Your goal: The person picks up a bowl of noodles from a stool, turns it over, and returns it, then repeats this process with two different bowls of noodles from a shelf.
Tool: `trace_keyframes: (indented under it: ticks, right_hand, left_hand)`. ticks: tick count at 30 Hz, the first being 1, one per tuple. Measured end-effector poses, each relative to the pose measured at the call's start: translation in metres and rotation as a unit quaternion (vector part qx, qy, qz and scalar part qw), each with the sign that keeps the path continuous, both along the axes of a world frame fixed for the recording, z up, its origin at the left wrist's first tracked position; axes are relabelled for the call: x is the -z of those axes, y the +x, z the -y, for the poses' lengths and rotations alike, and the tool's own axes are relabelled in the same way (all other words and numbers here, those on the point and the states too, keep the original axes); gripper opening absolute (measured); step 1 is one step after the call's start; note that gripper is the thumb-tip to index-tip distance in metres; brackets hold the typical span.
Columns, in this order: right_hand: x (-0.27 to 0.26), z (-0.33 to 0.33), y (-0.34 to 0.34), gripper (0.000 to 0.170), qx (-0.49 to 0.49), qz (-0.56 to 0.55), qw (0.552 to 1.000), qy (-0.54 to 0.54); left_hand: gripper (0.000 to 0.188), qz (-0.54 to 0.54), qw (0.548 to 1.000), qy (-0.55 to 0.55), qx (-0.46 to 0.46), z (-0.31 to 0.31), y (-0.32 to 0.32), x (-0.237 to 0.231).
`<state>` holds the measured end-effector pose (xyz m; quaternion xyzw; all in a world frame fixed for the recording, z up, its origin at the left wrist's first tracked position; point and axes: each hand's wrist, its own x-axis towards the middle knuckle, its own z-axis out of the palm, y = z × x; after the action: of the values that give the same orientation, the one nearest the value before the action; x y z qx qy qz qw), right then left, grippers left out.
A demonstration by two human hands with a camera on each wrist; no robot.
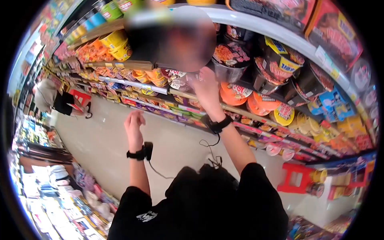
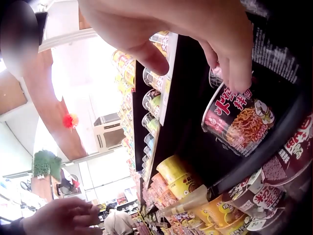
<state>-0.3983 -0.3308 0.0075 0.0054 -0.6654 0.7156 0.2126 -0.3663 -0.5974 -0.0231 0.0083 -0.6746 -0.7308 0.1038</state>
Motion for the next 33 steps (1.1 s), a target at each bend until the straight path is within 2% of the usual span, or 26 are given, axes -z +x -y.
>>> trace_keyframes:
  ticks: [1, 2, 3, 4, 5, 6, 8, 12, 13, 15, 16, 17, 19, 21, 22, 25, 28, 30, 32, 33]
  right_hand:
    - [-0.005, 0.003, 0.000, 0.050, -0.004, 0.007, 1.000, 0.010]
    - [-0.012, 0.002, -0.006, 0.053, -0.009, 0.006, 1.000, 0.027]
    - [0.013, -0.001, -0.025, 0.060, 0.008, 0.011, 0.997, 0.077]
    - [0.019, 0.003, -0.030, 0.065, 0.023, 0.004, 0.997, 0.074]
    - [0.032, 0.008, -0.041, 0.062, 0.076, -0.028, 0.993, 0.089]
    - [0.042, 0.012, -0.051, 0.058, 0.127, -0.059, 0.985, 0.103]
    - [0.028, 0.013, -0.054, 0.061, 0.116, -0.037, 0.989, 0.083]
    - [0.004, 0.021, -0.065, 0.065, 0.098, -0.019, 0.994, 0.031]
    - [0.010, 0.019, -0.073, 0.067, 0.098, -0.020, 0.992, 0.071]
    - [0.009, 0.023, -0.072, 0.063, 0.131, -0.027, 0.989, 0.063]
    - [0.005, 0.027, -0.077, 0.062, 0.148, -0.036, 0.987, 0.058]
    - [0.024, 0.026, -0.089, 0.063, 0.157, -0.047, 0.986, 0.013]
    - [0.028, 0.030, -0.094, 0.064, 0.188, -0.015, 0.982, 0.016]
    - [0.026, 0.034, -0.092, 0.066, 0.210, 0.033, 0.976, 0.036]
    - [0.027, 0.036, -0.093, 0.065, 0.217, 0.023, 0.975, 0.034]
    - [0.029, 0.044, -0.097, 0.063, 0.225, -0.012, 0.974, 0.024]
    - [0.013, 0.053, -0.085, 0.058, 0.212, -0.018, 0.977, -0.010]
    - [-0.006, 0.060, -0.068, 0.050, 0.222, -0.004, 0.975, -0.030]
    - [-0.016, 0.061, -0.053, 0.046, 0.234, -0.008, 0.972, -0.032]
    - [-0.028, 0.063, -0.042, 0.045, 0.237, -0.010, 0.972, -0.004]
  left_hand:
    - [0.025, -0.040, 0.999, -0.002, 0.030, -0.006, -0.013, -0.005]
    - [0.024, -0.032, 0.998, -0.013, 0.054, -0.012, -0.029, -0.014]
    - [0.024, -0.022, 0.997, -0.018, 0.074, -0.018, -0.043, -0.021]
    - [0.024, -0.009, 0.995, -0.021, 0.093, -0.022, -0.055, -0.024]
    - [0.023, -0.025, 0.990, -0.067, 0.125, -0.016, -0.081, -0.012]
    - [0.024, -0.035, 0.990, -0.060, 0.124, -0.025, -0.095, -0.018]
    - [0.026, -0.054, 0.989, -0.049, 0.125, -0.048, -0.117, -0.033]
    - [0.038, -0.037, 0.986, 0.012, 0.165, -0.083, -0.178, -0.036]
    - [0.042, -0.033, 0.985, 0.011, 0.172, -0.090, -0.190, -0.040]
    - [0.052, -0.031, 0.978, -0.001, 0.208, -0.095, -0.218, -0.027]
    - [0.053, -0.012, 0.975, 0.003, 0.223, -0.100, -0.233, -0.022]
    - [0.053, 0.003, 0.971, 0.006, 0.237, -0.105, -0.247, -0.018]
    - [0.056, 0.039, 0.960, -0.013, 0.278, -0.111, -0.265, -0.019]
    - [0.056, 0.061, 0.945, -0.007, 0.321, -0.113, -0.268, -0.026]
    - [0.056, 0.070, 0.937, -0.004, 0.343, -0.116, -0.268, -0.029]
    - [0.055, 0.023, 0.939, -0.066, 0.336, -0.113, -0.277, -0.018]
    - [0.052, -0.031, 0.963, -0.060, 0.259, -0.110, -0.247, -0.032]
    - [0.055, -0.065, 0.960, -0.036, 0.268, -0.102, -0.240, -0.030]
    - [0.052, -0.021, 0.956, 0.029, 0.292, -0.090, -0.231, -0.027]
    - [0.049, -0.067, 0.951, 0.049, 0.298, -0.086, -0.219, -0.030]
